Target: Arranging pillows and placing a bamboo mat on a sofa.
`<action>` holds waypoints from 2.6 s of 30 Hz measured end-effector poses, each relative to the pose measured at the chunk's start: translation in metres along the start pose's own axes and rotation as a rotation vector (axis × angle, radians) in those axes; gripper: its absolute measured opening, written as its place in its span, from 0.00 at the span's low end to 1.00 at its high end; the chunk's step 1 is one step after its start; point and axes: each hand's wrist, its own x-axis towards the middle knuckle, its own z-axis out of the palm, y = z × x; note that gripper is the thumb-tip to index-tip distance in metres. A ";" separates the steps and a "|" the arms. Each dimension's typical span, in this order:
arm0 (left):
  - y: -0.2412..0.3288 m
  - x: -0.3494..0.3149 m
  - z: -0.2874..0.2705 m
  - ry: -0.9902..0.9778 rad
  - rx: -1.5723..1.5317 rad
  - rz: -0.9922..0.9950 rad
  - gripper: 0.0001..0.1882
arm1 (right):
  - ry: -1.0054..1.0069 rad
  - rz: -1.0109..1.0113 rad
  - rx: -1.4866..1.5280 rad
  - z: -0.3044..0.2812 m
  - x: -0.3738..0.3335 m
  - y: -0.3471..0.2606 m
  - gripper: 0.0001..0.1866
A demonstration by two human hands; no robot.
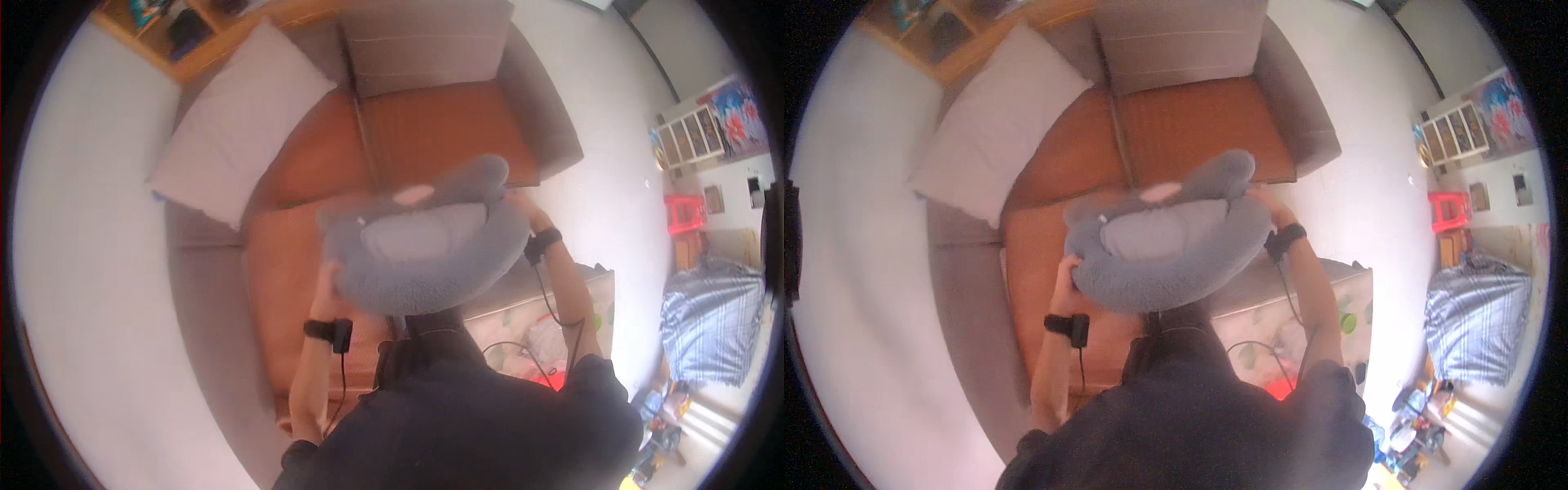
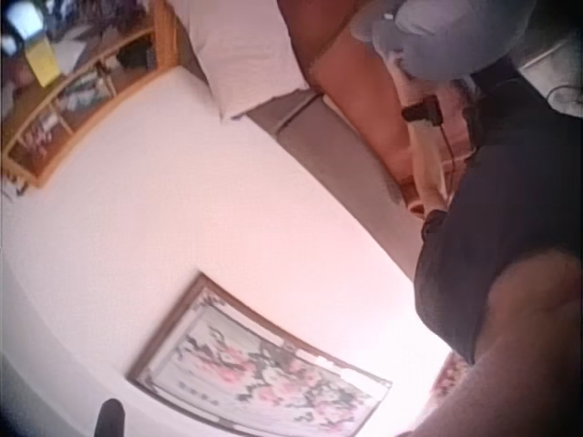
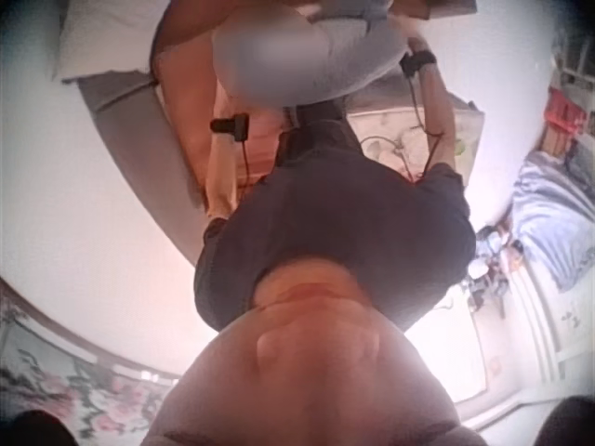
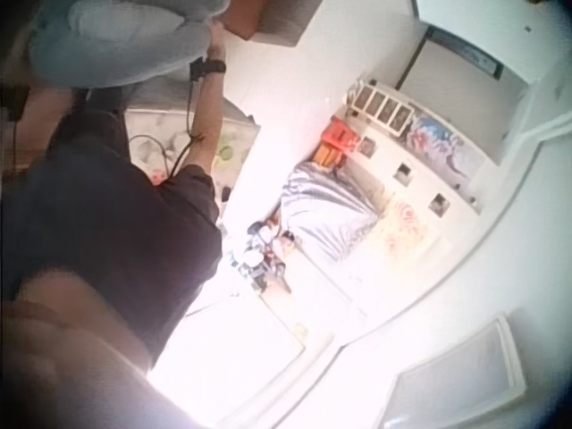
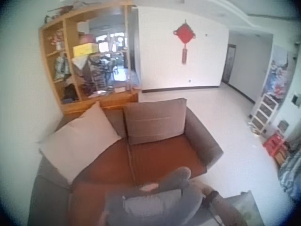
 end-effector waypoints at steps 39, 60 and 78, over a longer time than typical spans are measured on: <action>-0.261 -0.419 -0.108 0.993 0.165 0.094 0.12 | -0.699 0.413 0.145 0.339 0.060 0.033 0.23; -0.388 -0.489 0.052 1.289 0.204 -0.079 0.10 | -0.992 0.481 -0.590 0.440 -0.012 -0.007 0.17; -0.582 -0.586 0.011 1.590 -0.589 -0.037 0.12 | -1.489 -0.891 -1.340 0.760 -0.301 -0.032 0.12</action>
